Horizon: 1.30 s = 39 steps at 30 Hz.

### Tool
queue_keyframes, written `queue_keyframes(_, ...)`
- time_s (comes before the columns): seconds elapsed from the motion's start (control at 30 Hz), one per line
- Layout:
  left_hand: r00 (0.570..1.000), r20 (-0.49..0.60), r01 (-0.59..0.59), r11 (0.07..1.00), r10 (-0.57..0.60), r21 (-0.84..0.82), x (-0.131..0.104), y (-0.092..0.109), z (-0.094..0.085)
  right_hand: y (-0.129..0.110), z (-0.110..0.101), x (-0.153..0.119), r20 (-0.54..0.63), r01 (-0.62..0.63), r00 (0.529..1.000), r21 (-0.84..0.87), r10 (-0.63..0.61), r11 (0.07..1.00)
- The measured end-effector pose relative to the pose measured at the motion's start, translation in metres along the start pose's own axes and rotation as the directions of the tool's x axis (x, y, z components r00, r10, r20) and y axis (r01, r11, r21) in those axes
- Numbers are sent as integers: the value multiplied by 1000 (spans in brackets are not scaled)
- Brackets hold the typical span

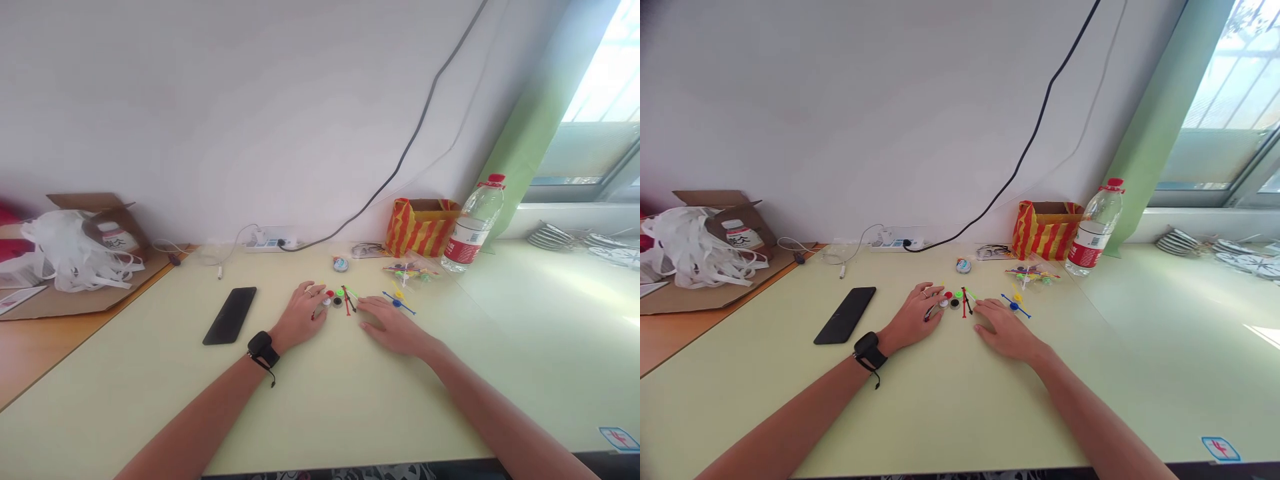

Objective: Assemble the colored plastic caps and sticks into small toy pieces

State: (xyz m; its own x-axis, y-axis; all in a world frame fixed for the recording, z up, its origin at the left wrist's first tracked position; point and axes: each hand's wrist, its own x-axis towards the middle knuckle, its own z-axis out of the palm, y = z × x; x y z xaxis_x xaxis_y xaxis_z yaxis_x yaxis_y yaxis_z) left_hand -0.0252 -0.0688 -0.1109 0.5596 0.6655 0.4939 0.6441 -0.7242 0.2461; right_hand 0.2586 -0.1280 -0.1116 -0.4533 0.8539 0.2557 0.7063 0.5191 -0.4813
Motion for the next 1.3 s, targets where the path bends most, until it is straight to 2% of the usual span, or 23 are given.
queue_keyframes(0.2, 998, -10, -56, 996, 56, -73, 4, 10, -4, -4, -1, 4, -63, 41, 997, 18, -40, 999)
queue_keyframes(0.33, 997, -58, -67, 988, 60, -139, 5, 17, -7, -3, -2, 4, -88, 32, 996, -11, -32, 999)
queue_keyframes(0.57, 990, -129, 15, 967, -49, -253, 2, 29, -6, -1, -3, 5, -69, -10, 998, -40, 7, 999)
queue_keyframes(0.87, 994, -88, 42, 959, -70, -279, 2, 29, -5, 5, 0, 8, -144, -63, 988, -64, 53, 996)
queue_keyframes(1.07, 999, -25, 38, 951, -48, -308, 2, 31, -7, 8, 1, 8, -195, -147, 970, 12, 147, 989)
queue_keyframes(1.2, 1000, -15, 15, 935, -22, -353, 3, 33, -7, 5, 1, 9, -244, -75, 963, 157, 112, 985)
queue_keyframes(1.3, 999, -24, 30, 901, -45, -434, 3, 35, -4, 1, 0, 11, -269, -44, 954, 304, 130, 952)
